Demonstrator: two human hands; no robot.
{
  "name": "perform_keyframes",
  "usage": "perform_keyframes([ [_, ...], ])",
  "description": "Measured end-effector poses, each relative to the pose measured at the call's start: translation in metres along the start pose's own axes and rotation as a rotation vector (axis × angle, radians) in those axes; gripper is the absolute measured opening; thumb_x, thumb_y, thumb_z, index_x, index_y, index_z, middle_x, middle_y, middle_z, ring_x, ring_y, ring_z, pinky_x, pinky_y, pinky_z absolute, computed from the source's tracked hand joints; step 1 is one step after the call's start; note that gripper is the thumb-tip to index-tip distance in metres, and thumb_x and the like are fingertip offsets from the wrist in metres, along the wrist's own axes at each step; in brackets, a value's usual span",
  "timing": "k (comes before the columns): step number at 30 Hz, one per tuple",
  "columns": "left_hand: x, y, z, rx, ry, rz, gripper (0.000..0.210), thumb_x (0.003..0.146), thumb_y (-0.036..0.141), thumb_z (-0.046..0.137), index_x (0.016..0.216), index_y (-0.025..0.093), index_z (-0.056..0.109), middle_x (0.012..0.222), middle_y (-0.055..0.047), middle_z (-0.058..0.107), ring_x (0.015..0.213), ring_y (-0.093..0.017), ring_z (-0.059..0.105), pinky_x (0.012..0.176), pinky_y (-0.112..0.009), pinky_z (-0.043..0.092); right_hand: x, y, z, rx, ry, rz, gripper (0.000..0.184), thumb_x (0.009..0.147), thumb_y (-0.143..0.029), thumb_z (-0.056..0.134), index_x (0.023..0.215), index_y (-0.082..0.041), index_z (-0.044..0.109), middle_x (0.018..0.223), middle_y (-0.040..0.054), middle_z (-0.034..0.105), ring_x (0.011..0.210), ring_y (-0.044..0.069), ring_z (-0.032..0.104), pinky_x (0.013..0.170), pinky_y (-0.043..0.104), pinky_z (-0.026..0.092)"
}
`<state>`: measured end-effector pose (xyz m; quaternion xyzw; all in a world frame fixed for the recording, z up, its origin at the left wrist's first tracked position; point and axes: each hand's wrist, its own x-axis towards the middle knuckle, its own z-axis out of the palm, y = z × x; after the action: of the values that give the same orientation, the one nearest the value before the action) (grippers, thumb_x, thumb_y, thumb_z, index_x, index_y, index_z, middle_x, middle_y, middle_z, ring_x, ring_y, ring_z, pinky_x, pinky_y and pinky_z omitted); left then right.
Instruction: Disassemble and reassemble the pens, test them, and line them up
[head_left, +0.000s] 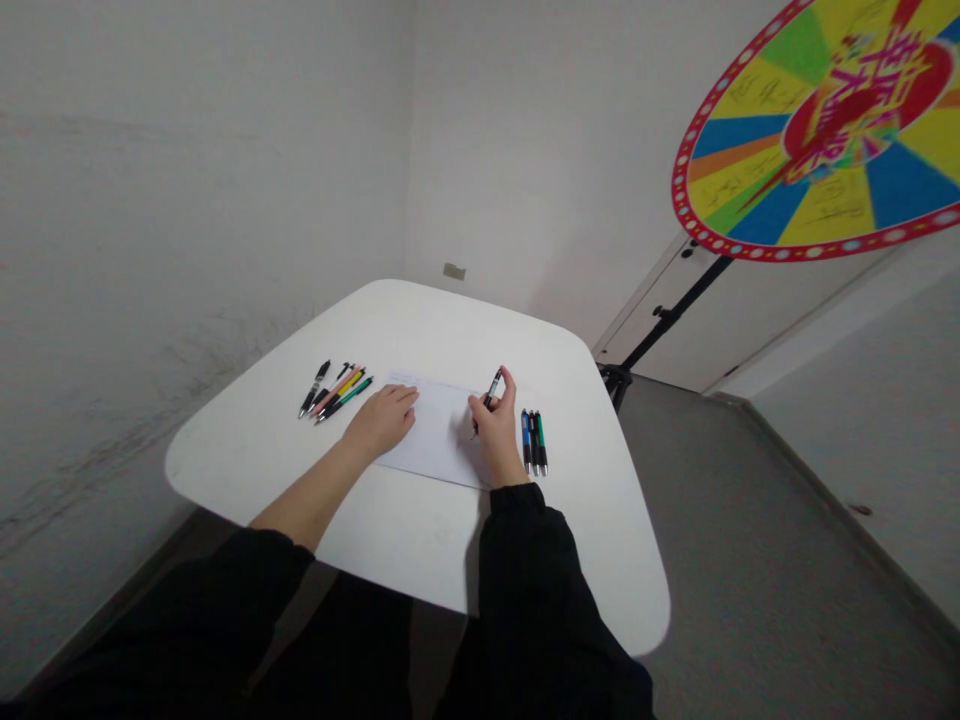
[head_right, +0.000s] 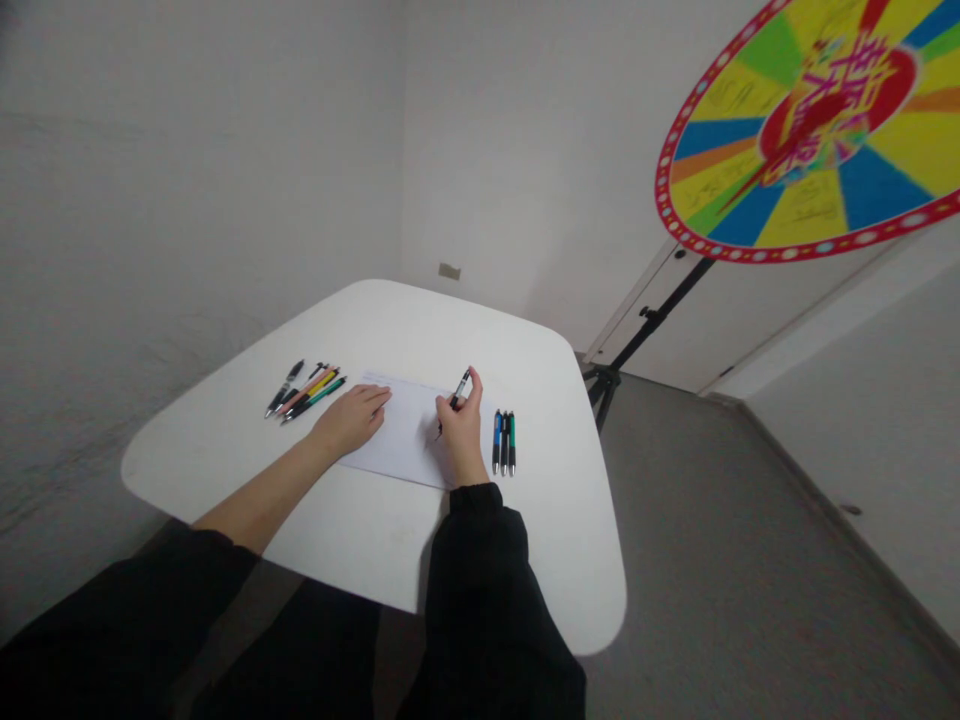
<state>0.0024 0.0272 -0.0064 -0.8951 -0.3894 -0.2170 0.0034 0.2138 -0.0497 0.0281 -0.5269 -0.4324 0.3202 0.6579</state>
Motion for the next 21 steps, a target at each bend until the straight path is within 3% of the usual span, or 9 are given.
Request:
perform_keyframes([
  [7, 0.000, 0.002, -0.002, -0.015, 0.004, -0.012, 0.044, 0.097, 0.021, 0.046, 0.135, 0.015, 0.068, 0.142, -0.012, 0.067, 0.133, -0.027, 0.057, 0.116, -0.047, 0.045, -0.001, 0.001, -0.003, -0.149, -0.015, 0.005, 0.084, 0.080, -0.027, 0.062, 0.158, -0.019, 0.033, 0.064, -0.0114, 0.044, 0.054, 0.012, 0.045, 0.054, 0.022, 0.036],
  [13, 0.000, 0.000, 0.000, 0.029, -0.013, -0.014, 0.044, 0.099, 0.023, 0.043, 0.135, 0.016, 0.067, 0.143, -0.010, 0.067, 0.132, -0.028, 0.057, 0.114, -0.046, 0.046, -0.003, -0.004, -0.013, -0.342, 0.001, -0.032, 0.080, 0.083, -0.034, 0.060, 0.159, -0.019, 0.039, 0.067, -0.0085, 0.047, 0.058, 0.013, 0.045, 0.057, 0.024, 0.036],
  [17, 0.000, -0.001, 0.001, 0.031, -0.013, -0.010, 0.044, 0.099, 0.023, 0.043, 0.135, 0.014, 0.067, 0.143, -0.011, 0.066, 0.133, -0.028, 0.056, 0.114, -0.045, 0.046, 0.002, -0.006, -0.033, -0.415, 0.082, -0.084, 0.072, 0.084, -0.042, 0.058, 0.151, -0.017, 0.053, 0.075, -0.0048, 0.051, 0.060, 0.013, 0.046, 0.059, 0.026, 0.037],
  [21, 0.001, -0.001, 0.000, 0.042, -0.018, 0.005, 0.045, 0.099, 0.023, 0.042, 0.135, 0.012, 0.067, 0.142, -0.013, 0.067, 0.133, -0.028, 0.056, 0.116, -0.045, 0.044, 0.008, -0.003, -0.071, -0.399, 0.207, -0.077, 0.064, 0.083, -0.047, 0.060, 0.139, -0.016, 0.065, 0.082, -0.0010, 0.057, 0.064, 0.014, 0.049, 0.061, 0.028, 0.041],
])
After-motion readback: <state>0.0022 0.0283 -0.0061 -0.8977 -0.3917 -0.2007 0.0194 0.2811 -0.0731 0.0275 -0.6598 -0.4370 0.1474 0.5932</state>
